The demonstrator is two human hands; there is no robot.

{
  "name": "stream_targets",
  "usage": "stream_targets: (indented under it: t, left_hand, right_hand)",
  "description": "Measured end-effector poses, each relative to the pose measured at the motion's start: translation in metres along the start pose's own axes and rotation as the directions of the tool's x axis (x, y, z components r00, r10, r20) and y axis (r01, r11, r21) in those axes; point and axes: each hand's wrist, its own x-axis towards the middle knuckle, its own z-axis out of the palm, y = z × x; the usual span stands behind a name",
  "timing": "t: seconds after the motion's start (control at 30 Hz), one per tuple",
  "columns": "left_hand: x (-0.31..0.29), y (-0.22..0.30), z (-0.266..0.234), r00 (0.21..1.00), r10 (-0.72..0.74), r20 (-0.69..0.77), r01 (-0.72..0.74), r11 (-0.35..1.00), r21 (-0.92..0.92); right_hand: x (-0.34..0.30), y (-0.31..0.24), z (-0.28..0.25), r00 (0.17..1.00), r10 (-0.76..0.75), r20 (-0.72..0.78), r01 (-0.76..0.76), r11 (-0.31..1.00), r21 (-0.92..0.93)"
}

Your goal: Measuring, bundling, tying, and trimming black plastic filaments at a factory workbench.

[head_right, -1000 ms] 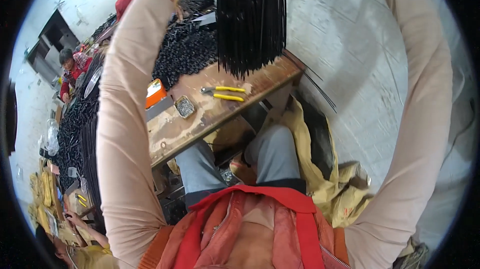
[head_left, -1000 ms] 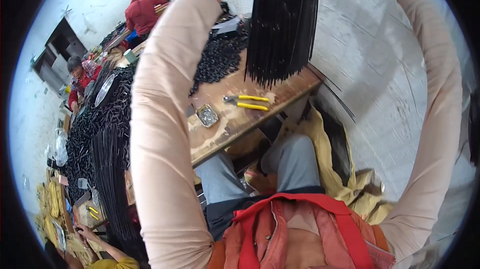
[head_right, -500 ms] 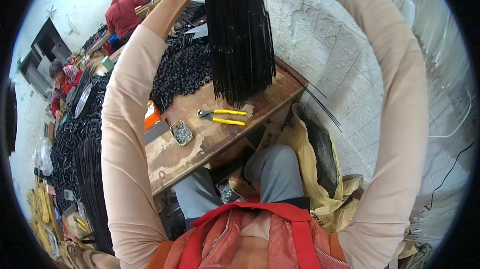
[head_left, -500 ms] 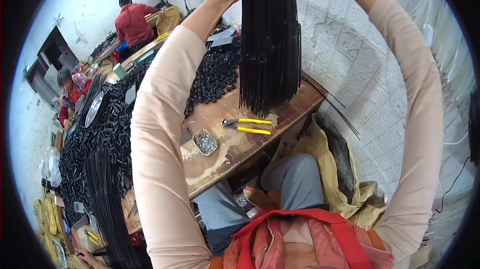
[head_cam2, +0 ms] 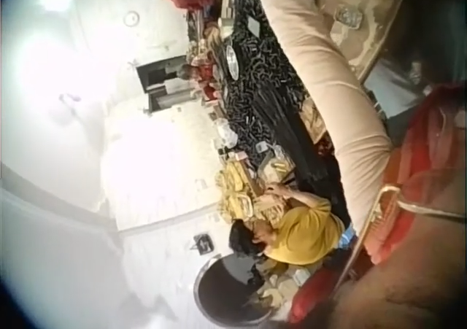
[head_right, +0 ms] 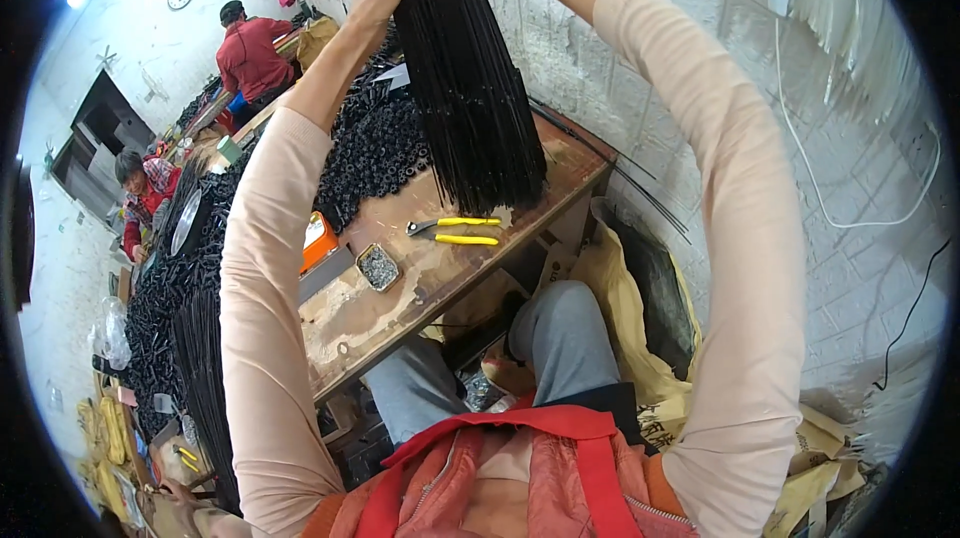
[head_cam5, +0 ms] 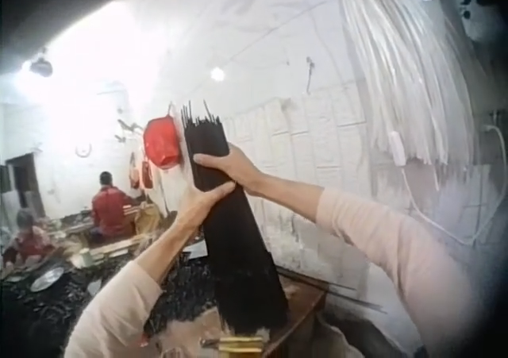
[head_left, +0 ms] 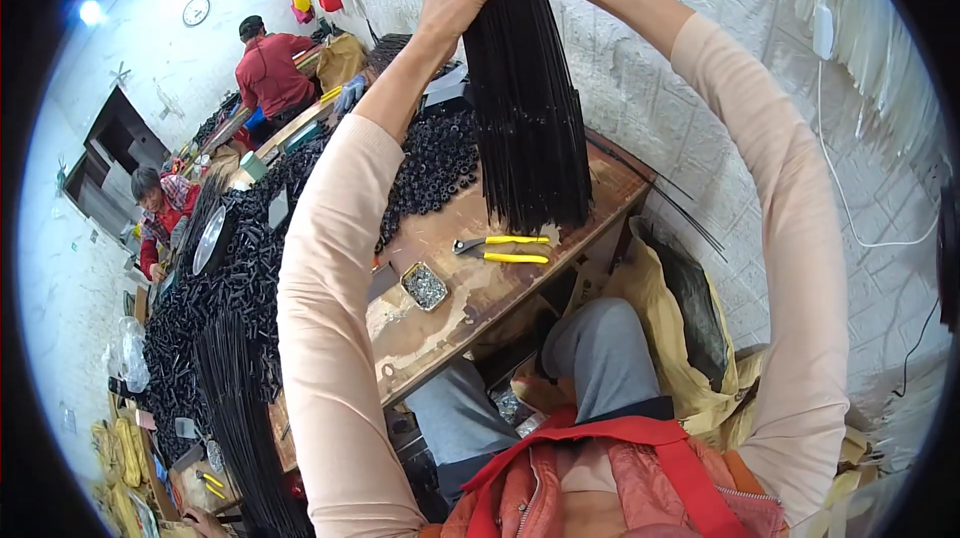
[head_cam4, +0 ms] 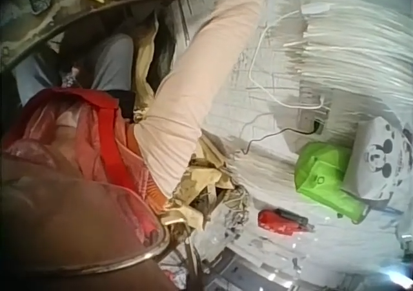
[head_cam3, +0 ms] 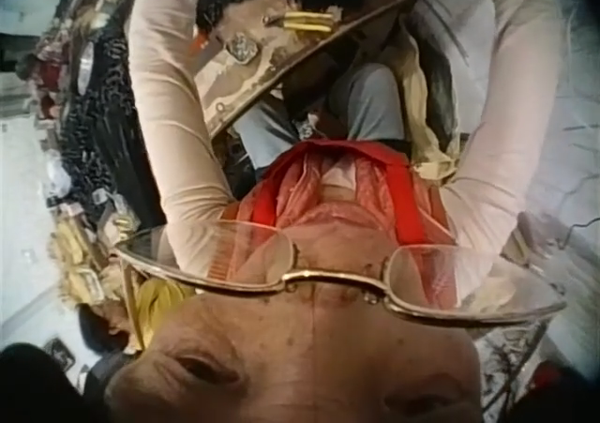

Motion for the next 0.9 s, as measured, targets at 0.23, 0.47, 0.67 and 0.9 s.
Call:
stream_targets:
  t: [0.23,0.47,0.67,0.9]
  left_hand:
    - [-0.016,-0.015,0.006,0.995,0.082,0.057,-0.08,0.996,-0.046]
    - [-0.021,-0.012,0.014,0.999,0.012,-0.037,-0.015,0.998,-0.065]
    - [-0.013,-0.021,0.01,0.997,-0.027,0.07,0.033,0.996,-0.086]
    - [-0.012,-0.021,0.02,0.995,0.037,0.092,-0.024,0.99,-0.136]
  right_hand:
    - [-0.019,0.005,-0.004,0.999,-0.039,0.032,0.04,0.999,-0.028]
    - [-0.025,-0.008,-0.005,0.998,0.037,-0.052,-0.037,0.999,-0.003]
    - [-0.019,-0.001,-0.007,0.996,-0.008,-0.089,0.002,0.998,-0.063]
    - [-0.015,0.011,-0.002,0.97,-0.002,-0.242,-0.026,0.993,-0.113]
